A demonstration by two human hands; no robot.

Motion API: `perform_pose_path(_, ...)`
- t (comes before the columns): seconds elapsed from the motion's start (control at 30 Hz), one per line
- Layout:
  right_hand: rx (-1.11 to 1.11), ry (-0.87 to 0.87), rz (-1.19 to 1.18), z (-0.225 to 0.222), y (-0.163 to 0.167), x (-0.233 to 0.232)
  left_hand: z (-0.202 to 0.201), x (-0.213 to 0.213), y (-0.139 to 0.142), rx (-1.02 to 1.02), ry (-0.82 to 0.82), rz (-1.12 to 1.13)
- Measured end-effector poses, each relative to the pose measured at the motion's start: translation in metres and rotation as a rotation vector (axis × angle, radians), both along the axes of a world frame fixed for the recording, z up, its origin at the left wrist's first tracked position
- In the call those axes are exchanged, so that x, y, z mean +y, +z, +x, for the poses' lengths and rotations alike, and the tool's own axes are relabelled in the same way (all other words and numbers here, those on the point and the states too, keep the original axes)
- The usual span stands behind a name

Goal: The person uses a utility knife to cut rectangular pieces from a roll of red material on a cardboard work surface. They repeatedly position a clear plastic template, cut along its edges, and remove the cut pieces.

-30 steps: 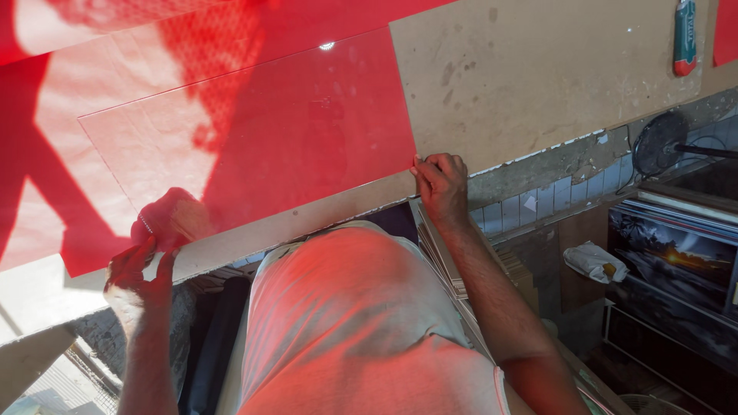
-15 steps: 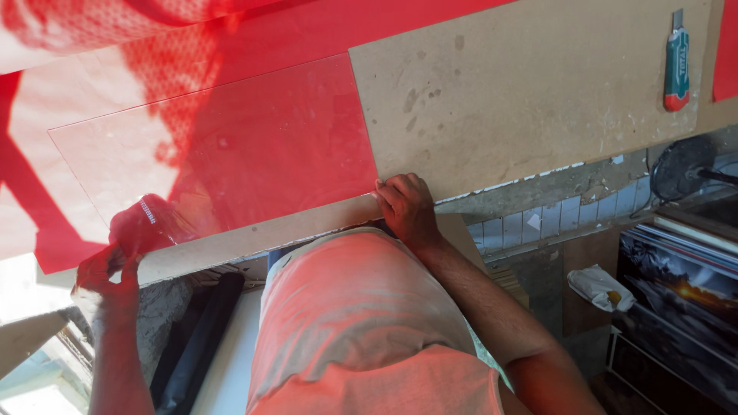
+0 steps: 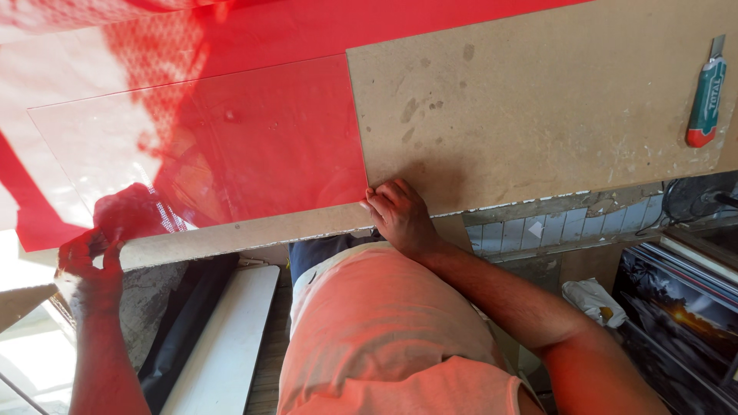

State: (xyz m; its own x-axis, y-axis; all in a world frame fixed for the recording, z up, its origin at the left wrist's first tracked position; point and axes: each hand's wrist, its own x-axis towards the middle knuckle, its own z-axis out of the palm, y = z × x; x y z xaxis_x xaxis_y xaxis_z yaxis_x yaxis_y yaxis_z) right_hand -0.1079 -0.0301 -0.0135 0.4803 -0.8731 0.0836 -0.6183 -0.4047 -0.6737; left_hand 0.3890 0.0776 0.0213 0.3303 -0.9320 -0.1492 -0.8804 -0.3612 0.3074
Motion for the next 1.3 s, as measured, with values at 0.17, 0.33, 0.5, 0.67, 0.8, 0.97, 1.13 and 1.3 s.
perform_pose_path(0.17, -0.018, 0.003, 0.004, 0.0, -0.004, -0.002, -0.004, -0.006, 0.005, -0.001, -0.003, 0.014)
perform_pose_path(0.33, -0.031, 0.015, 0.016, -0.003, -0.01, 0.0, -0.008, -0.009, 0.01, -0.049, -0.022, 0.027)
perform_pose_path(0.5, -0.02, 0.037, 0.018, -0.008, -0.01, -0.002, -0.007, -0.009, 0.007, -0.096, -0.033, 0.052)
perform_pose_path(0.67, -0.093, 0.041, 0.137, -0.016, 0.003, -0.011, -0.014, -0.007, 0.01, 0.044, 0.033, 0.053)
perform_pose_path(0.8, -0.185, -0.22, 0.22, -0.074, 0.008, -0.026, -0.047, -0.015, 0.004, 0.385, 0.258, -0.053)
perform_pose_path(0.97, 0.315, -0.838, -0.142, -0.25, 0.002, -0.084, -0.085, -0.019, -0.014, 0.291, 0.487, -0.016)
perform_pose_path(1.13, 0.65, -0.883, -0.127, -0.371, 0.012, -0.13, -0.083, 0.005, -0.01, 0.128, 0.762, -0.138)
perform_pose_path(1.3, 0.605, -0.852, -0.156, -0.356, 0.013, -0.125, -0.083, 0.005, -0.013, 0.208, 0.653, -0.288)
